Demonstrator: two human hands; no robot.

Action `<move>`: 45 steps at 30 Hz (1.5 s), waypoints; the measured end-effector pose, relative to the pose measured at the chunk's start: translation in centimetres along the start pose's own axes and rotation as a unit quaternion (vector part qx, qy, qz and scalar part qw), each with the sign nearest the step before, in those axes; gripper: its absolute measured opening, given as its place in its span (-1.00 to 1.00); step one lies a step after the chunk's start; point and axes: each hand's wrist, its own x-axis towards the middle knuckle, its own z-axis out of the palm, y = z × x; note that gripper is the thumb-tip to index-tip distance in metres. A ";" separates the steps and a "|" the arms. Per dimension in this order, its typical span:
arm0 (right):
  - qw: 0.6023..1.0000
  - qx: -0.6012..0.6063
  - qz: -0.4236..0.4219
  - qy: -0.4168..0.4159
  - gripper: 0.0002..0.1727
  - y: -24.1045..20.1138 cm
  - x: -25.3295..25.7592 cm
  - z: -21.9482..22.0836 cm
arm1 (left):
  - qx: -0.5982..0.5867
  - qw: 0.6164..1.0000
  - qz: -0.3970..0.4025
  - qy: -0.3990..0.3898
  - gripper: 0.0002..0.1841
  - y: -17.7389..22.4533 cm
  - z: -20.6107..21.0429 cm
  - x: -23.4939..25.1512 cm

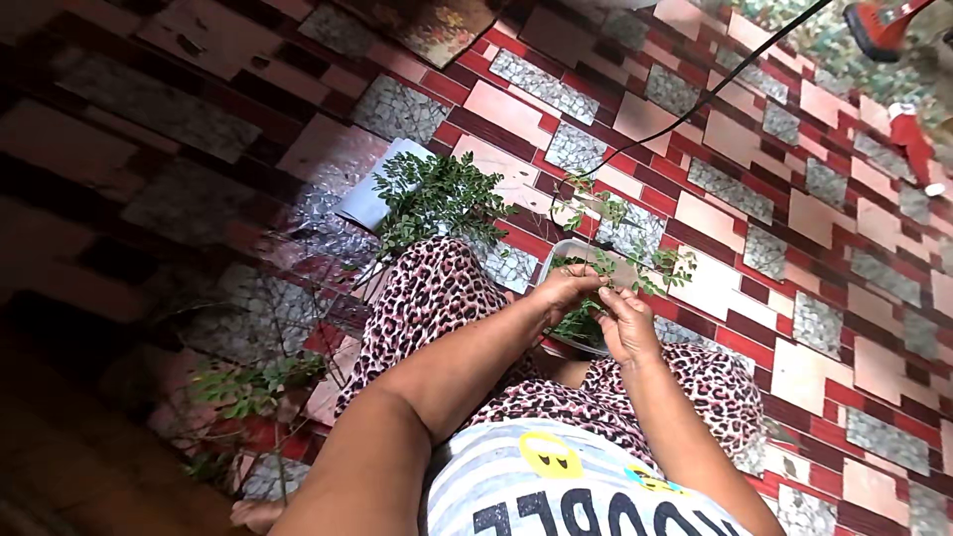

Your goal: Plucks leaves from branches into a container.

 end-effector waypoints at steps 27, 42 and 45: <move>0.993 0.048 0.010 -0.109 -0.66 -0.5 0.2 -3.9 | 0.021 0.998 -0.008 -0.055 -0.79 0.6 -1.1 0.3; 1.000 0.021 -0.007 0.000 -0.83 -0.9 -0.2 -2.0 | -0.012 0.997 -0.024 -0.070 -0.81 0.5 -1.6 1.5; 0.998 0.007 0.033 -0.056 -0.64 -1.0 0.0 -3.0 | 0.016 0.998 -0.023 -0.056 -0.79 0.7 -1.2 0.6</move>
